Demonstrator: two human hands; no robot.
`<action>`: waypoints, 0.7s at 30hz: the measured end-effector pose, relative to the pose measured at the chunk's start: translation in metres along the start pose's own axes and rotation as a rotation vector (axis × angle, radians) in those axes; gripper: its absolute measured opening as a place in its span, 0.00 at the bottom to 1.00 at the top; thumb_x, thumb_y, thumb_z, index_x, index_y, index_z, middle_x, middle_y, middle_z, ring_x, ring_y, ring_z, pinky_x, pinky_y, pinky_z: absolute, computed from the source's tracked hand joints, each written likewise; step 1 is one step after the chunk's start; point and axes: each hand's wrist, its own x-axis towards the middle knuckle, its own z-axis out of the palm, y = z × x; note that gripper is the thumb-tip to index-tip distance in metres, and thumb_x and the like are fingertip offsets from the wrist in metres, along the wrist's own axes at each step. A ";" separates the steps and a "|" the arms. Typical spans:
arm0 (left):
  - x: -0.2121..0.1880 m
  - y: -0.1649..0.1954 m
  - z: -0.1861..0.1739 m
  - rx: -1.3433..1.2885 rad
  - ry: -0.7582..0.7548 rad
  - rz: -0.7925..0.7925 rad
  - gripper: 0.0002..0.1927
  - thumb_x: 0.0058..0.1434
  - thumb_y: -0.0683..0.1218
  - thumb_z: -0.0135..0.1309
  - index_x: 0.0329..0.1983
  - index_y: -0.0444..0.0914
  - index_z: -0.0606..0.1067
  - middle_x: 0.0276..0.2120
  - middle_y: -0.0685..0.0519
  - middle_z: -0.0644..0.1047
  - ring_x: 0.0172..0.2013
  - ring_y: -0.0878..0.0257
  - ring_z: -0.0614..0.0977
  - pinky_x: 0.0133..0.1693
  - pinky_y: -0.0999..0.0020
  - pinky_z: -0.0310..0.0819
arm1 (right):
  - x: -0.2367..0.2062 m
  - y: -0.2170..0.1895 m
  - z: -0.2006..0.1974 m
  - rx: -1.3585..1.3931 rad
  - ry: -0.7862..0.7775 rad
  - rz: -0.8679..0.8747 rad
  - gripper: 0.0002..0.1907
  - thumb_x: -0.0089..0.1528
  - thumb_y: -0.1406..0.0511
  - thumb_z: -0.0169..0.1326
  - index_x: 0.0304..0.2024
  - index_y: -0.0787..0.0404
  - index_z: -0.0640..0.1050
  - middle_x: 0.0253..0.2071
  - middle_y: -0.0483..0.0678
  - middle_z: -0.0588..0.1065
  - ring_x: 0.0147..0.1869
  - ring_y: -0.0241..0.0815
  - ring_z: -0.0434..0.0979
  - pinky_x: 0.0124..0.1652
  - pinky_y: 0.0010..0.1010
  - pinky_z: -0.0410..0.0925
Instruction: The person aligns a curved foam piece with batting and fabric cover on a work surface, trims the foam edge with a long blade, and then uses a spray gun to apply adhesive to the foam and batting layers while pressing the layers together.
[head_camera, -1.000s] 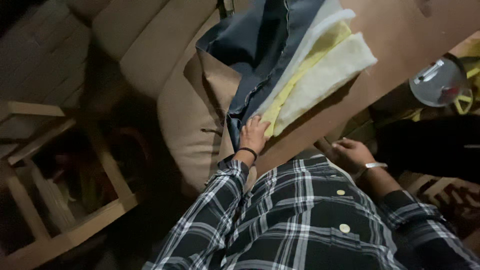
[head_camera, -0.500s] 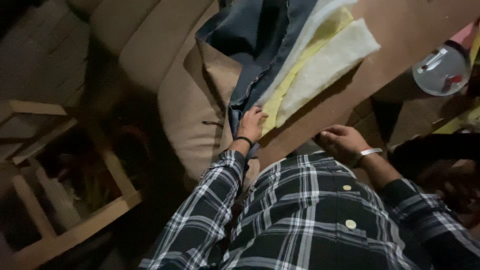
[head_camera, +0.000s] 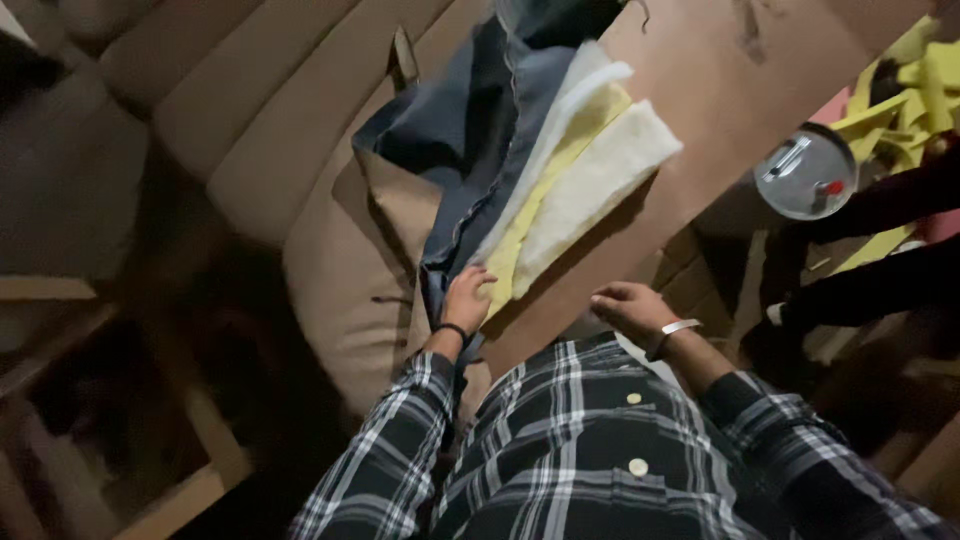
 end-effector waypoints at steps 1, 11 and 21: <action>-0.007 -0.004 0.000 0.011 0.004 -0.002 0.21 0.46 0.37 0.58 0.45 0.44 0.82 0.55 0.47 0.77 0.57 0.46 0.76 0.59 0.55 0.69 | -0.001 0.007 0.009 -0.081 0.027 0.007 0.15 0.66 0.63 0.55 0.50 0.68 0.80 0.43 0.49 0.81 0.45 0.39 0.80 0.44 0.29 0.73; 0.010 0.019 0.012 -0.605 0.003 -0.261 0.12 0.63 0.41 0.58 0.49 0.35 0.80 0.39 0.52 0.83 0.39 0.68 0.83 0.44 0.71 0.78 | -0.010 0.018 0.011 0.389 0.061 0.014 0.16 0.66 0.65 0.55 0.53 0.68 0.78 0.41 0.48 0.78 0.43 0.38 0.78 0.42 0.30 0.75; 0.033 0.100 0.051 -0.693 -0.101 -0.306 0.11 0.62 0.39 0.56 0.48 0.34 0.80 0.39 0.52 0.83 0.40 0.66 0.83 0.44 0.71 0.78 | 0.002 0.044 -0.089 0.559 0.147 -0.219 0.14 0.66 0.66 0.57 0.51 0.66 0.81 0.41 0.47 0.80 0.41 0.37 0.79 0.40 0.31 0.73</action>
